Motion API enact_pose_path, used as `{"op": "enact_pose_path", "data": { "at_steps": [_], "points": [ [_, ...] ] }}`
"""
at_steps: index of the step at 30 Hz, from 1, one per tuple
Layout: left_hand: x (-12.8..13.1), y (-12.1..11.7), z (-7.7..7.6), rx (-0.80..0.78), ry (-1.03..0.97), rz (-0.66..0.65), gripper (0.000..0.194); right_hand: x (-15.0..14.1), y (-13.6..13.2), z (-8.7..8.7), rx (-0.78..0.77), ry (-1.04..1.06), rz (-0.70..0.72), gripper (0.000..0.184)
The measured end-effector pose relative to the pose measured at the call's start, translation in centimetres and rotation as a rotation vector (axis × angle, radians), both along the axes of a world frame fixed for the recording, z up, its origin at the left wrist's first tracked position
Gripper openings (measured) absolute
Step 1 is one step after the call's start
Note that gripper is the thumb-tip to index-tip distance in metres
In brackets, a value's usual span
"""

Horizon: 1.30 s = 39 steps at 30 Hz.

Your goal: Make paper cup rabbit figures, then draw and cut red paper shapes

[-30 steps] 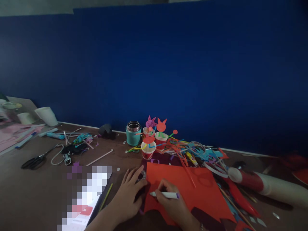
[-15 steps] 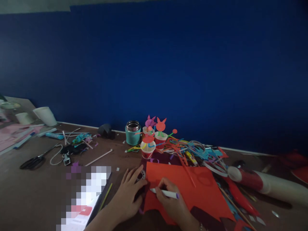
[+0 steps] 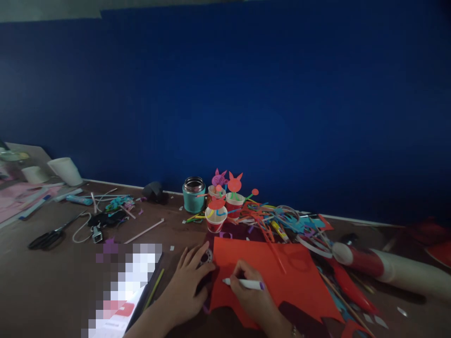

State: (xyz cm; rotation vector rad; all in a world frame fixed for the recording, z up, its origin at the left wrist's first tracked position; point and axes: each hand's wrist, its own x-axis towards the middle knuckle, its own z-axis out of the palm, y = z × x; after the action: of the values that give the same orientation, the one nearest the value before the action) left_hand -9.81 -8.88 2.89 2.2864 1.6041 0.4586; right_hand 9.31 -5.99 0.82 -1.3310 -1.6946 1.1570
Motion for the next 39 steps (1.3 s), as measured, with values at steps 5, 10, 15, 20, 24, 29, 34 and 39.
{"op": "enact_pose_path", "data": {
  "at_steps": [5,10,15,20,24,29,34,39],
  "points": [
    [0.0,0.1,-0.1,0.006,0.001,-0.006,0.049,-0.1,0.1,-0.4,-0.022,-0.002,-0.028,0.02],
    [0.0,0.1,0.1,0.001,0.001,-0.001,0.048,-0.2,0.0,-0.4,-0.057,0.019,-0.013,0.02],
    [0.0,0.0,0.1,-0.007,0.005,-0.009,0.05,-0.2,-0.3,0.3,-0.068,0.027,0.018,0.019],
    [0.0,0.0,0.1,-0.005,0.009,0.002,0.049,-0.3,-0.4,0.7,-0.086,0.045,0.049,0.019],
    [0.0,0.0,-0.1,0.006,0.007,-0.007,0.05,-0.4,-0.4,0.7,-0.062,0.028,0.066,0.017],
    [0.0,0.0,0.0,0.001,0.015,-0.007,0.047,-0.4,-0.3,0.5,-0.023,0.033,0.049,0.018],
    [0.0,0.1,0.0,-0.008,0.027,-0.012,0.047,0.3,0.2,0.9,-0.119,0.267,-0.01,0.021],
    [-0.1,0.1,-0.1,-0.001,0.018,-0.011,0.049,0.9,0.7,0.7,-0.155,0.172,-0.102,0.024]
  ]
}}
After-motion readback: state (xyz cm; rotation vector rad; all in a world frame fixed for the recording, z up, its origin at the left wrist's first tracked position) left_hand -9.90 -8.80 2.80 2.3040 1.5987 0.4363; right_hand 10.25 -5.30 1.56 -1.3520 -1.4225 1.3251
